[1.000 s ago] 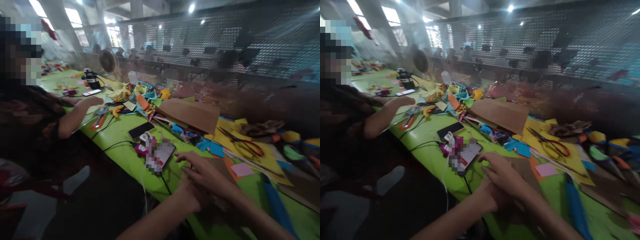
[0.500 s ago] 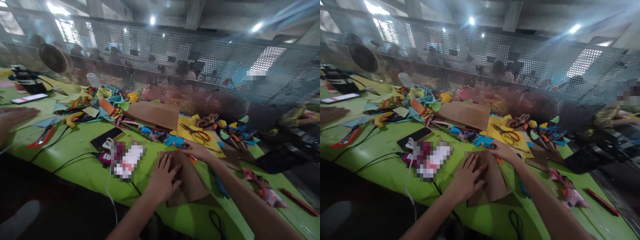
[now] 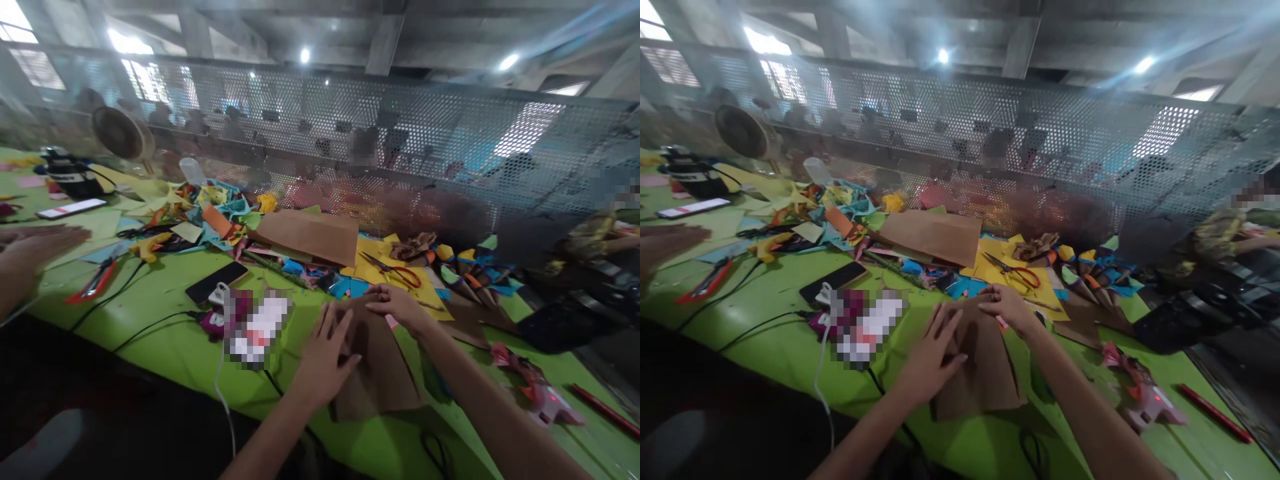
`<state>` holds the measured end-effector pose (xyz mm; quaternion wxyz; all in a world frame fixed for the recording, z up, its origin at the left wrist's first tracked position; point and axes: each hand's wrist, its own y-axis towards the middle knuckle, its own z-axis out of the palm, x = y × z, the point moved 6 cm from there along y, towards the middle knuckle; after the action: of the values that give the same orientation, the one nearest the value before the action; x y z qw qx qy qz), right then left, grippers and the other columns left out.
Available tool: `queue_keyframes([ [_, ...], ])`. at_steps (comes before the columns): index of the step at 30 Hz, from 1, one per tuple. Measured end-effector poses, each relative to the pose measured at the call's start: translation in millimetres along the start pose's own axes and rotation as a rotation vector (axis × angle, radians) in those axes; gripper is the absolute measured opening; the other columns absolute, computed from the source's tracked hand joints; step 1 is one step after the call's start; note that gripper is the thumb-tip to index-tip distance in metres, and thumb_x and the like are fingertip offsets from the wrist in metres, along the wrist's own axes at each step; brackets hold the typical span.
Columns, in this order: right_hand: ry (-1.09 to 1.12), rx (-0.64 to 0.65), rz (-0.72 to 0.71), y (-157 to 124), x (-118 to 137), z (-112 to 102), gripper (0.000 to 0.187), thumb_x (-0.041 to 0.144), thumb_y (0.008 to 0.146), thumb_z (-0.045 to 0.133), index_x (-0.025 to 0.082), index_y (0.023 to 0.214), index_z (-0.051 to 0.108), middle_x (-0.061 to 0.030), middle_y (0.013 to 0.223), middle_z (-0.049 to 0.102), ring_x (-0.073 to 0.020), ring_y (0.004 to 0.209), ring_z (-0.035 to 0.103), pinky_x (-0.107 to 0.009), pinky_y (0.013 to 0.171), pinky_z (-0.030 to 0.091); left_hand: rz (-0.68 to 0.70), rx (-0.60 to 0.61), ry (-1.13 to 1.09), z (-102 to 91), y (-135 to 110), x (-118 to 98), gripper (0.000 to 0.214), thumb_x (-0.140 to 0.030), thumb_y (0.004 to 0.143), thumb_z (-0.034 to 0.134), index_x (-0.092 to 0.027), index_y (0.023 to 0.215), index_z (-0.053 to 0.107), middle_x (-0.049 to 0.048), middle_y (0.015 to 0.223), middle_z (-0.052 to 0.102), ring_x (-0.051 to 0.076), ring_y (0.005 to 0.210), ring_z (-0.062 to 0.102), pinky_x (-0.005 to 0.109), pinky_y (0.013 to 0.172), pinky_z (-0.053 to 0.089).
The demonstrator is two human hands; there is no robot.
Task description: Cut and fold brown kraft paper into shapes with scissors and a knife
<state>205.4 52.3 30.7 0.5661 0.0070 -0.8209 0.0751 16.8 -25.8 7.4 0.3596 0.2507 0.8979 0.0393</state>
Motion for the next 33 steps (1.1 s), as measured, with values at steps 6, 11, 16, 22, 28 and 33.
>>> queue_keyframes([
  [6,0.084,-0.088,-0.112,-26,29,-7,0.039,0.034,0.063,0.078,0.019,0.096,0.063,-0.0023,0.082,0.073,-0.0207,0.078,0.068,-0.034,0.072,0.053,-0.383,-0.355,-0.815,-21.0,9,17,0.078,-0.029,0.08,0.066,-0.023,0.148,0.028,0.0146,0.144,0.047,0.028,0.129,0.05,0.04,0.103,0.045],
  [11,0.124,-0.146,-0.184,-47,46,-6,0.04,0.035,0.066,0.079,0.021,0.1,0.064,-0.0007,0.081,0.072,-0.0197,0.075,0.067,-0.032,0.069,0.053,-0.609,-0.299,-1.38,-14.0,11,9,0.05,-0.038,0.065,0.081,-0.014,0.106,0.067,0.0095,0.093,0.074,0.024,0.084,0.071,0.034,0.078,0.056],
  [16,0.225,-0.181,-0.196,-59,52,-6,0.043,0.037,0.065,0.082,0.021,0.1,0.063,-0.0026,0.085,0.072,-0.0202,0.079,0.067,-0.032,0.073,0.052,-0.615,-0.302,-1.496,-15.2,8,1,0.044,-0.039,0.06,0.084,-0.013,0.094,0.072,0.0086,0.087,0.076,0.024,0.079,0.072,0.034,0.078,0.055],
  [22,0.236,-0.255,-0.205,-66,54,-9,0.035,0.04,0.061,0.083,0.02,0.083,0.064,-0.0008,0.074,0.069,-0.0196,0.071,0.065,-0.031,0.067,0.052,-0.572,-0.284,-1.491,-13.6,7,-3,0.044,-0.038,0.063,0.083,-0.014,0.098,0.073,0.009,0.087,0.076,0.025,0.08,0.072,0.034,0.077,0.056],
  [28,0.274,-0.239,-0.233,-69,54,-10,0.036,0.036,0.062,0.083,0.02,0.09,0.065,-0.0022,0.081,0.07,-0.0198,0.076,0.066,-0.032,0.071,0.052,-0.535,-0.313,-1.472,-17.2,7,-4,0.044,-0.034,0.062,0.084,-0.014,0.099,0.073,0.0088,0.088,0.076,0.024,0.08,0.072,0.033,0.078,0.056],
  [33,0.341,-0.25,-0.233,-72,55,-10,0.04,0.032,0.061,0.084,0.021,0.094,0.064,-0.0001,0.079,0.069,-0.0179,0.075,0.064,-0.03,0.07,0.051,-0.557,-0.325,-1.453,-22.6,6,-10,0.044,-0.032,0.06,0.085,-0.013,0.098,0.073,0.0086,0.085,0.077,0.024,0.079,0.073,0.032,0.075,0.057],
])
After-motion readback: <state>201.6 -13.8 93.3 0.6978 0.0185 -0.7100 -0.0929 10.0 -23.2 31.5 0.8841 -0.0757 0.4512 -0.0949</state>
